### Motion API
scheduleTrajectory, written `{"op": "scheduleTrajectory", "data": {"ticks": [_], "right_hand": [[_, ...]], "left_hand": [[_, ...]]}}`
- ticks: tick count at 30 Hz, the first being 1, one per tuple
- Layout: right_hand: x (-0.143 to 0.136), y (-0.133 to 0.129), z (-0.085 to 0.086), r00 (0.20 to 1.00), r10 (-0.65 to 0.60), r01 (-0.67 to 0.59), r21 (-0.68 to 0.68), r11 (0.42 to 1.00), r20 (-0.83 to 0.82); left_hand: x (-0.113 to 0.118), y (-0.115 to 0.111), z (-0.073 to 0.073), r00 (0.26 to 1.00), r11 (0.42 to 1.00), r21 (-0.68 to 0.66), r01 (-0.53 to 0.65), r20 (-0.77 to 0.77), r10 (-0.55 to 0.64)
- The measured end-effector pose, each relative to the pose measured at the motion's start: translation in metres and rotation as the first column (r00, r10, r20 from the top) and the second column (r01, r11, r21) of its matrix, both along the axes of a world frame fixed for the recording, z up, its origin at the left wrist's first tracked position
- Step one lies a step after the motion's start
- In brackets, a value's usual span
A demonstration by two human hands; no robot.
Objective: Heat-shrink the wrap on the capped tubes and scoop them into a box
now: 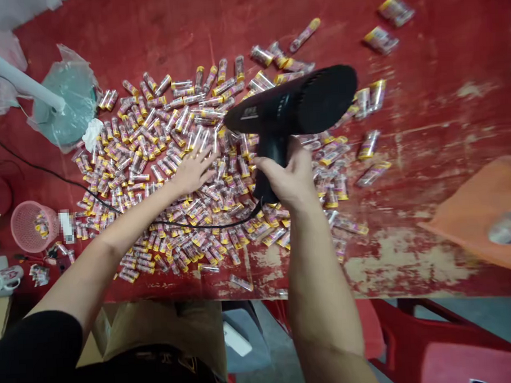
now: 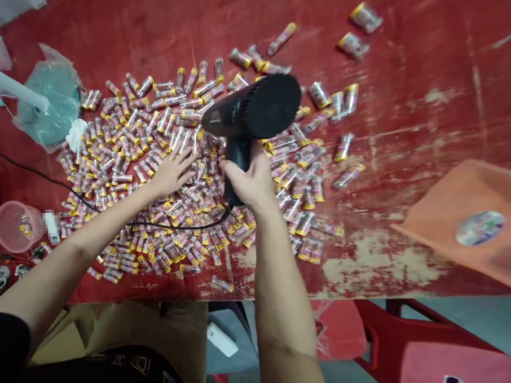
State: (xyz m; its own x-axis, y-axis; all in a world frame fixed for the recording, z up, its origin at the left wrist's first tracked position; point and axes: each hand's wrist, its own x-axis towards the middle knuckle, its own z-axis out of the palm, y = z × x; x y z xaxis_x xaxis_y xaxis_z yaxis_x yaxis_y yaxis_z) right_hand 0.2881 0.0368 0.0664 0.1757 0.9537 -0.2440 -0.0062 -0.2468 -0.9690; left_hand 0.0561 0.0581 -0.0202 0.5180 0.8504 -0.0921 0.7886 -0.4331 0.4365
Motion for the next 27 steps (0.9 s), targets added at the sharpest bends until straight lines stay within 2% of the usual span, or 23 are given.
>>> {"op": "scheduleTrajectory", "data": {"ticks": [2,3,6,8,9,13,15,16,18,21,22,24,27], "right_hand": [[-0.003,0.006,-0.003,0.995,0.055,-0.054,0.011,0.998,-0.084],[-0.004,0.009,-0.004,0.993,0.031,-0.028,0.027,0.999,-0.116],[-0.003,0.019,-0.005,0.965,-0.198,0.216,0.089,0.972,-0.173],[-0.001,0.024,0.001,0.943,-0.257,0.283,0.101,0.954,-0.209],[-0.002,0.027,0.005,0.945,-0.231,0.258,0.095,0.962,-0.230],[-0.021,0.037,0.025,0.945,0.010,0.007,0.053,0.999,-0.326],[-0.038,0.051,0.027,0.936,0.057,-0.044,0.045,0.998,-0.347],[-0.045,0.061,0.025,0.938,0.043,-0.033,0.034,0.999,-0.345],[-0.057,0.083,0.020,0.937,-0.085,0.084,-0.016,0.996,-0.338],[-0.063,0.102,0.013,0.896,-0.306,0.289,-0.100,0.952,-0.323],[-0.063,0.101,0.013,0.888,-0.333,0.313,-0.112,0.943,-0.319],[-0.063,0.087,0.017,0.901,-0.307,0.282,-0.122,0.952,-0.307],[-0.065,0.050,0.028,0.931,-0.163,0.113,-0.165,0.980,-0.328]], "left_hand": [[-0.009,-0.019,0.014,0.999,0.999,-0.024,0.038,-0.003,-0.038],[-0.015,-0.028,0.021,1.000,1.000,-0.026,0.015,-0.002,-0.015],[-0.035,-0.054,0.039,0.994,0.995,-0.030,-0.100,0.029,0.101],[-0.048,-0.074,0.049,0.983,0.985,-0.038,-0.167,0.069,0.170],[-0.054,-0.086,0.053,0.976,0.979,-0.041,-0.197,0.090,0.200],[-0.079,-0.137,0.075,0.942,0.952,-0.023,-0.305,0.136,0.305],[-0.094,-0.166,0.089,0.929,0.937,-0.007,-0.348,0.130,0.346],[-0.103,-0.181,0.097,0.922,0.929,-0.002,-0.370,0.121,0.368],[-0.125,-0.216,0.115,0.902,0.906,-0.007,-0.424,0.092,0.422],[-0.159,-0.277,0.137,0.852,0.852,-0.046,-0.521,0.030,0.522],[-0.169,-0.299,0.142,0.833,0.832,-0.063,-0.551,0.008,0.552],[-0.187,-0.337,0.146,0.789,0.786,-0.082,-0.613,-0.020,0.614],[-0.205,-0.376,0.142,0.729,0.726,-0.087,-0.682,-0.013,0.684]]}}
